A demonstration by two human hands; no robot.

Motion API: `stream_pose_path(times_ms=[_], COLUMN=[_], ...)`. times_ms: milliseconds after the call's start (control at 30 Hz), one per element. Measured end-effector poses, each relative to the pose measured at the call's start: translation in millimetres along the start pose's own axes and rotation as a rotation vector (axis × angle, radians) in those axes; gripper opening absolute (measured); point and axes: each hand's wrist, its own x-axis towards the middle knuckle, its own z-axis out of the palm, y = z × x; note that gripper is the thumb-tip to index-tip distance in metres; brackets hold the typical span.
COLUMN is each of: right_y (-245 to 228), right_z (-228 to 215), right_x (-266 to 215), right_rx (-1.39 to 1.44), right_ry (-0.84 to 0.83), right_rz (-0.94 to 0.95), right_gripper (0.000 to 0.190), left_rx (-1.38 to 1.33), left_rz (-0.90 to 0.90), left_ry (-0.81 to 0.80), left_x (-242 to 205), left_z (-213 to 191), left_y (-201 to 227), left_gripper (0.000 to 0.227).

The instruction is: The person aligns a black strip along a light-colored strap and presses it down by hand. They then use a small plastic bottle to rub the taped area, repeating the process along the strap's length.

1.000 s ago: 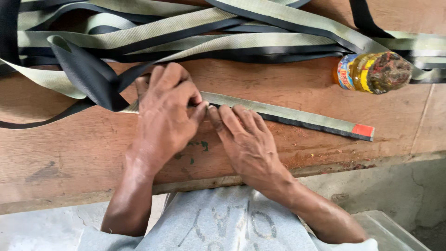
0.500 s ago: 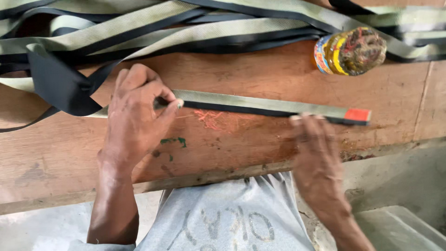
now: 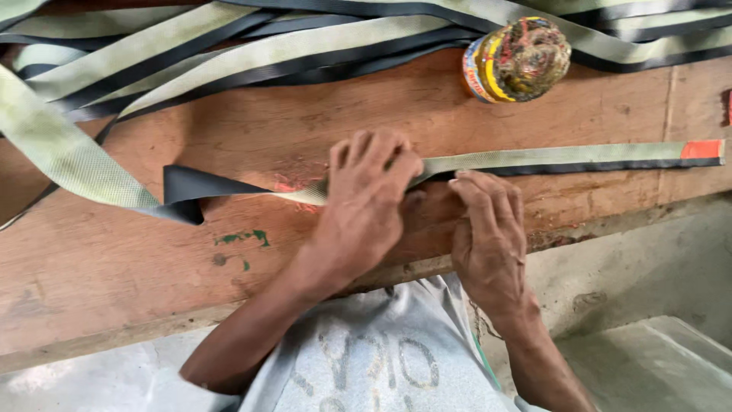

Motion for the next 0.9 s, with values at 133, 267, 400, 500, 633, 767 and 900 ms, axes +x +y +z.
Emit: stream_pose_path(times_ms=[133,267,400,500,633,767,900], right_y=[7,7,14,16,18,15,13], right_z=[-5,-6,-7,-9,-9,-7,-6], right_x=[-1,0,6,7,6,8,8], right_rx=[0.002,0.017,0.035,0.032,0.046,0.037,0.043], right_ry=[-0.012,-0.048,-0.177,-0.146,-0.131,-0.105,-0.095], right_rz=[0.002,-0.134,-0.177,-0.173,-0.153,-0.167,-0.165], right_gripper=[0.039,0.042,0.054,0.046,0.048,0.046,0.044], left_rx=[0.046,0.107,0.102,0.341,0.421,0.541,0.561], left_rz=[0.006,0.031,0.064,0.111,-0.062,-0.084,-0.046], left_ry=[-0.004,-0.023,-0.094,0.033,0.131,0.301,0.386], left_x=[-6,-10,-11,-24,-48,-60,-53], left_z=[-13,-18,-17,-41,-85,-106,-120], left_y=[-9,-15,-33,-57,-107,-127,-105], left_gripper=[0.014,0.008,0.022,0.028,0.019,0.021,0.015])
